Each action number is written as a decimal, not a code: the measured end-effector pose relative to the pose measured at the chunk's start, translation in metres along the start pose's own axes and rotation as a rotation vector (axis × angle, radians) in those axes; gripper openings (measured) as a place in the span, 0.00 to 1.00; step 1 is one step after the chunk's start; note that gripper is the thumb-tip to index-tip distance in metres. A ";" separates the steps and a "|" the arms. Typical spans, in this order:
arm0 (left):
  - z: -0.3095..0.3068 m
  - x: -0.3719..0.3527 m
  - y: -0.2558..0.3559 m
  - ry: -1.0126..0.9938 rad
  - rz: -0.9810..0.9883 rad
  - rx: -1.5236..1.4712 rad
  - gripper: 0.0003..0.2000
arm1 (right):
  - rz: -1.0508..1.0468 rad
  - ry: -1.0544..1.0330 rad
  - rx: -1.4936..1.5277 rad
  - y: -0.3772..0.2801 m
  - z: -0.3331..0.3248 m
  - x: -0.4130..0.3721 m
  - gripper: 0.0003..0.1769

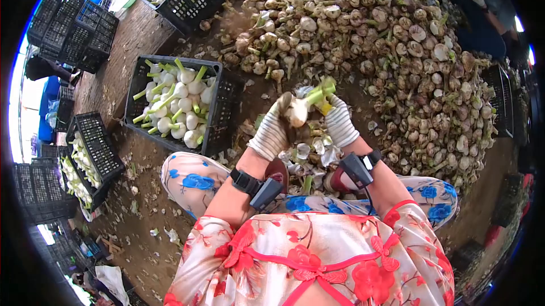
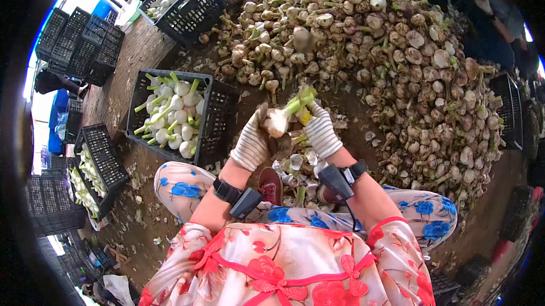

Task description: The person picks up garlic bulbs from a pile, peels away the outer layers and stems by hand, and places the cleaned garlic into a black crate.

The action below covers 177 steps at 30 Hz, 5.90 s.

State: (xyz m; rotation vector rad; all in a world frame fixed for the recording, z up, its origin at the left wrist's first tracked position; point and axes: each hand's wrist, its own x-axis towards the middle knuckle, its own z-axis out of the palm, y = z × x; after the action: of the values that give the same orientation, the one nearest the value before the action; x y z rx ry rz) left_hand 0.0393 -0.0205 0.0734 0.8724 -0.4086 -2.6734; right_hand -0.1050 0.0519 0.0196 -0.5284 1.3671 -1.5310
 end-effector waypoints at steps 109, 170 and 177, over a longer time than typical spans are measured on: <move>0.017 0.006 -0.015 0.016 0.241 0.110 0.35 | -0.006 -0.287 -0.267 -0.064 -0.004 -0.007 0.16; 0.026 -0.012 0.003 -0.208 0.193 0.022 0.24 | 0.052 -0.152 0.409 -0.035 -0.015 -0.028 0.19; 0.028 -0.007 -0.012 -0.081 0.466 0.265 0.26 | -0.042 -0.114 0.214 -0.049 -0.014 -0.026 0.15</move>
State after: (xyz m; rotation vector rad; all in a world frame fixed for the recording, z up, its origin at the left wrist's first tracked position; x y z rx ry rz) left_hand 0.0256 -0.0021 0.0949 0.6382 -0.8826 -2.2569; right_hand -0.1239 0.0755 0.0683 -0.5052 1.0962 -1.6327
